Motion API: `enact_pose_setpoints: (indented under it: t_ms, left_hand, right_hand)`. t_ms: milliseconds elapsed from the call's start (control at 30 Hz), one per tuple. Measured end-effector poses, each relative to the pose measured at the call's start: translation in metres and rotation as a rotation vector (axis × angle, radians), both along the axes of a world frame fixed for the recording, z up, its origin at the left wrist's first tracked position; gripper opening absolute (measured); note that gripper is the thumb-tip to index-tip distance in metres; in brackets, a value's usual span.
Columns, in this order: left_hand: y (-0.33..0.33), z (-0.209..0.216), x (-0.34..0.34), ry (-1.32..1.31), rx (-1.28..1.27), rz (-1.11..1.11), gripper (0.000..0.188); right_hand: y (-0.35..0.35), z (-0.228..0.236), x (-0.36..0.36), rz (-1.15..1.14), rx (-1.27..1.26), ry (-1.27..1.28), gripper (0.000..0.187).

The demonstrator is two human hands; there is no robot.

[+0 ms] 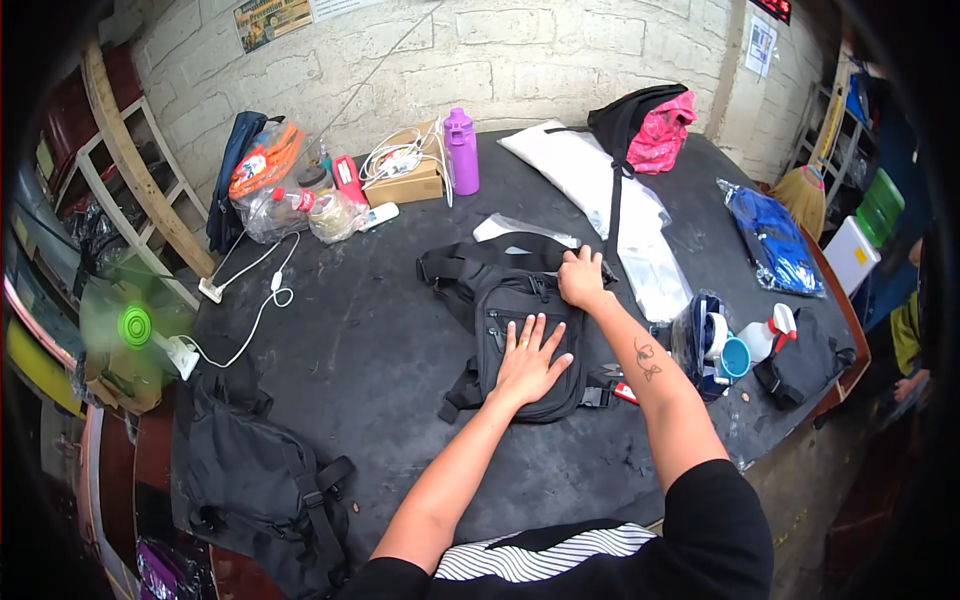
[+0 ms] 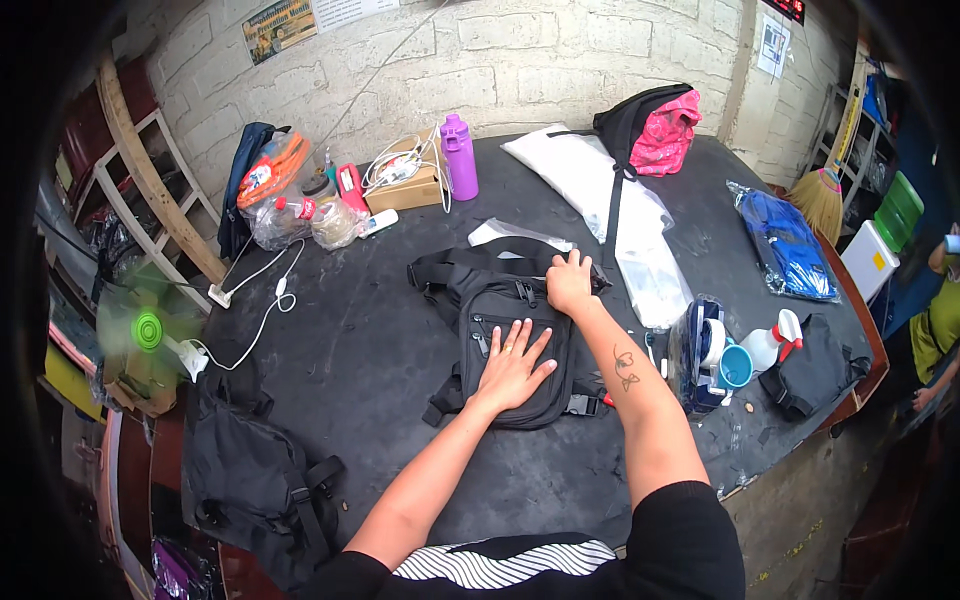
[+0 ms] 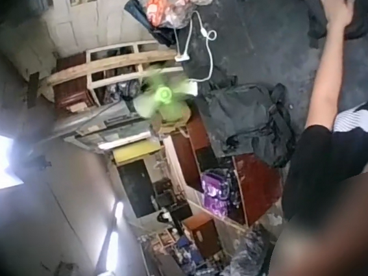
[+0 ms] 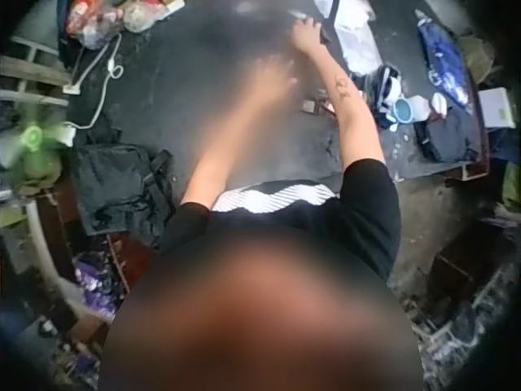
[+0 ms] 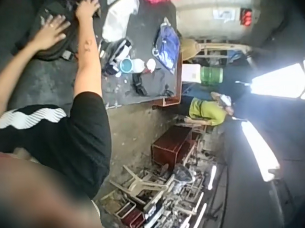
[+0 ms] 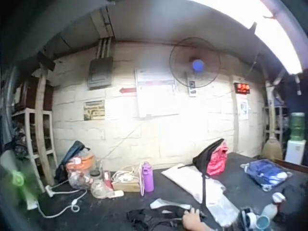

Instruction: The recorder is inspecting a black leg bag, using a lighter to singe loose threads, and a toothbrush to clean it.

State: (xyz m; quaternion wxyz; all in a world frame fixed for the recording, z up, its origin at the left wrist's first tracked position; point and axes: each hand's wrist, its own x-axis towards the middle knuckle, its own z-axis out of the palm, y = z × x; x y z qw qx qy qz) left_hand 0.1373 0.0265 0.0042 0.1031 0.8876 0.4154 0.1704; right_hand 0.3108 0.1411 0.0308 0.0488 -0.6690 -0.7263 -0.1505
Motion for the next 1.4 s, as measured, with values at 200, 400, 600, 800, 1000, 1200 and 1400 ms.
enact_pose_setpoints:
  t_ms: [200,400,600,800,1000,1200,1400]
  left_hand:
    - [0.003,-0.005,-0.002,-0.012,0.046,0.038,0.061]
    - [0.001,0.011,-0.009,-0.451,-0.014,-0.001,0.044]
    - [0.016,0.017,-0.088,-0.880,-0.145,0.636,0.037]
    - [0.027,0.036,-0.076,-1.229,-0.465,0.201,0.055]
    - [0.040,0.001,-0.078,-0.563,-0.483,0.683,0.075]
    - [0.002,0.025,-0.064,-1.061,-0.855,0.420,0.086]
    - [-0.015,0.014,-0.067,-1.071,-0.865,0.339,0.091]
  right_hand:
    - [-0.016,0.028,0.018,-0.006,0.032,0.832,0.005]
    - [-0.044,-0.015,0.035,-0.121,0.462,1.582,0.005]
    - [-0.125,0.003,-0.002,-0.195,-0.074,1.177,0.036]
    - [-0.139,0.002,-0.023,-0.026,0.269,1.426,0.031]
    - [-0.141,-0.024,-0.011,-0.259,0.161,1.001,0.051]
    - [-0.137,-0.050,0.012,-0.130,-0.006,1.414,0.059]
    - [-0.162,0.006,-0.036,-0.141,0.201,0.321,0.070]
